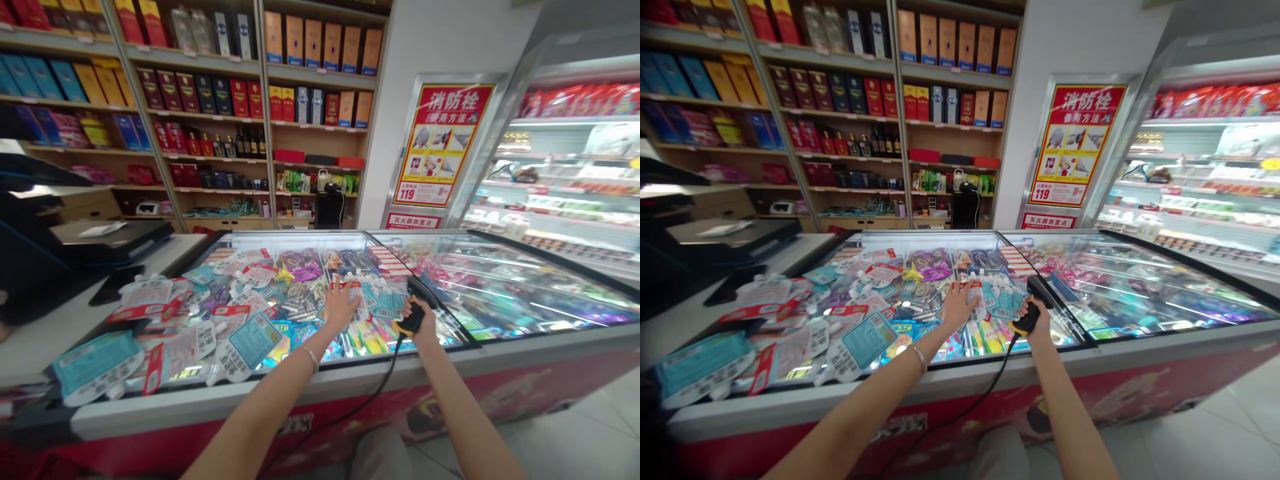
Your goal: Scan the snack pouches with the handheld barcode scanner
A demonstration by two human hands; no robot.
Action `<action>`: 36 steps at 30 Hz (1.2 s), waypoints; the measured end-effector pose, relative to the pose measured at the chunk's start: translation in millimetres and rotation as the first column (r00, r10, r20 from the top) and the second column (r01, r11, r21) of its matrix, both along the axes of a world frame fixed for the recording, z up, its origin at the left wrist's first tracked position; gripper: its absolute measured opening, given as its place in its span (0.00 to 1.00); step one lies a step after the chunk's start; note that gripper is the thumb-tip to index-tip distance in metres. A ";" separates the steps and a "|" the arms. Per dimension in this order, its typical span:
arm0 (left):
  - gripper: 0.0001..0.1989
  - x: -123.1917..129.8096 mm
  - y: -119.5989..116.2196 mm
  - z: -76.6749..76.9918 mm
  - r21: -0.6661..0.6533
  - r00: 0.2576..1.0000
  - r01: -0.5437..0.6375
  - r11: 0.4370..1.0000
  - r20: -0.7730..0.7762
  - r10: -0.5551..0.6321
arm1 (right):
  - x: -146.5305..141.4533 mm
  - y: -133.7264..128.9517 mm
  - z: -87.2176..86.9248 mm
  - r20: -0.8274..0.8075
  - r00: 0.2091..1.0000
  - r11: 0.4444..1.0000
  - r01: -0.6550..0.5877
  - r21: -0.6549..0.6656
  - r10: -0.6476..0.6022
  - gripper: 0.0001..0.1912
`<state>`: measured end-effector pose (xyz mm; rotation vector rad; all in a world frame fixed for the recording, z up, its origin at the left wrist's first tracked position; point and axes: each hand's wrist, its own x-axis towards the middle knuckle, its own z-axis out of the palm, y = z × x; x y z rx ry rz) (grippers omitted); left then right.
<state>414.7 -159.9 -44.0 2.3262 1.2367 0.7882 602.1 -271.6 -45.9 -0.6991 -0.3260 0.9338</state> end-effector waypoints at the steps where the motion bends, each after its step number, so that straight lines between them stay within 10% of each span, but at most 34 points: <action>1: 0.30 -0.1 -0.1 -0.2 -0.003 1.000 0.004 1.000 0.001 -0.004 | -0.4 -0.4 0.3 0.001 1.000 1.000 0.000 -0.002 0.000 0.10; 11: 0.32 -31.6 27.2 20.6 0.042 0.999 0.019 0.999 0.032 -0.020 | -20.3 -3.4 23.8 0.034 0.999 1.000 0.010 0.024 -0.011 0.10; 18: 0.36 -200.9 128.9 62.0 0.215 0.912 -0.383 0.898 0.244 0.330 | -95.9 29.1 71.7 0.181 0.959 0.965 -0.238 0.106 0.216 0.08; 23: 0.21 -294.1 167.7 46.5 -0.083 0.901 -0.386 0.919 -0.251 0.355 | -178.6 89.7 74.7 0.221 0.843 0.849 -0.519 0.096 0.490 0.09; 27: 0.15 -302.1 169.0 29.4 -0.224 0.941 -0.178 0.958 -0.325 0.099 | -233.9 134.6 57.6 0.179 0.751 0.758 -0.651 0.039 0.636 0.12; 36: 0.16 -307.2 155.6 20.5 -0.357 0.975 -0.170 0.919 -0.195 0.105 | -261.3 121.0 23.6 0.155 0.658 0.672 -0.738 -0.064 0.737 0.12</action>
